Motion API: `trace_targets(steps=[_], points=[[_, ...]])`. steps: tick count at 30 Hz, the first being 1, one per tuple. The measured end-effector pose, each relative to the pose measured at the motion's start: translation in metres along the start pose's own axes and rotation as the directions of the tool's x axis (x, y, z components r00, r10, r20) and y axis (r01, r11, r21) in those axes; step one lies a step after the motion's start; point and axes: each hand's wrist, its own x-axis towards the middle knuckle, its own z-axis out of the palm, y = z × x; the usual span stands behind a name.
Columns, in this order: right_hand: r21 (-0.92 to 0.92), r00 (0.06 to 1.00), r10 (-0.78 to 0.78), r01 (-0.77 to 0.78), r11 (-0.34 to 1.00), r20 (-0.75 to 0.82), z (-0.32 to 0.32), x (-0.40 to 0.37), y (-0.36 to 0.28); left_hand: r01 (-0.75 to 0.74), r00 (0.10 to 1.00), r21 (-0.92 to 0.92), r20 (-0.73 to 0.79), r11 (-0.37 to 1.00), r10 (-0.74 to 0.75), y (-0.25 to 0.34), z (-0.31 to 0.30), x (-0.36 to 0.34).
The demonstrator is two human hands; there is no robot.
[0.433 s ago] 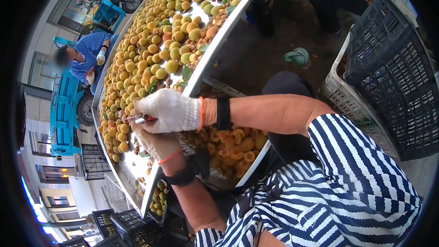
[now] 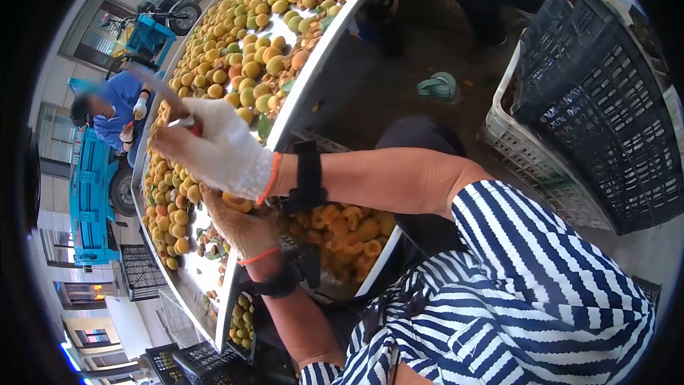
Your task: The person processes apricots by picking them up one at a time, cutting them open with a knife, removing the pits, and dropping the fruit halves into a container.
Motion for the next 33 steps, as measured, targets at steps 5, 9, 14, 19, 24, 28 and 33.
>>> trace_targets(steps=[5, 9, 14, 19, 24, 28, 33], points=[[-0.172, 0.977, -0.200, 0.210, 0.962, 0.073, -0.001, -0.004, 0.011, -0.284, 0.959, 0.369, 0.102, 0.885, 0.265, -0.006, 0.000, 0.000], [-0.360, 0.874, -0.340, 0.459, 0.812, 0.348, -0.003, -0.008, 0.010, -0.240, 0.969, 0.410, 0.148, 0.880, 0.196, -0.026, 0.003, -0.002], [-0.331, 0.830, -0.346, 0.507, 0.796, 0.438, 0.003, -0.010, 0.025, -0.162, 0.980, 0.480, 0.181, 0.862, 0.084, -0.031, -0.006, -0.004], [-0.273, 0.946, -0.133, 0.217, 0.937, 0.294, 0.008, -0.012, 0.029, -0.079, 0.977, 0.549, 0.207, 0.832, -0.044, -0.026, -0.010, -0.011], [-0.419, 0.733, -0.135, 0.518, 0.746, 0.667, 0.010, -0.018, 0.042, -0.238, 0.947, 0.304, 0.282, 0.923, 0.151, -0.131, -0.024, -0.027], [-0.363, 0.908, -0.050, 0.216, 0.906, 0.416, 0.014, -0.015, 0.042, -0.114, 0.853, 0.813, 0.375, 0.571, -0.362, -0.034, -0.024, -0.004], [-0.339, 0.722, -0.206, 0.531, 0.777, 0.660, 0.012, -0.016, 0.061, -0.246, 0.902, 0.768, 0.405, 0.592, -0.149, -0.074, -0.022, -0.005]])
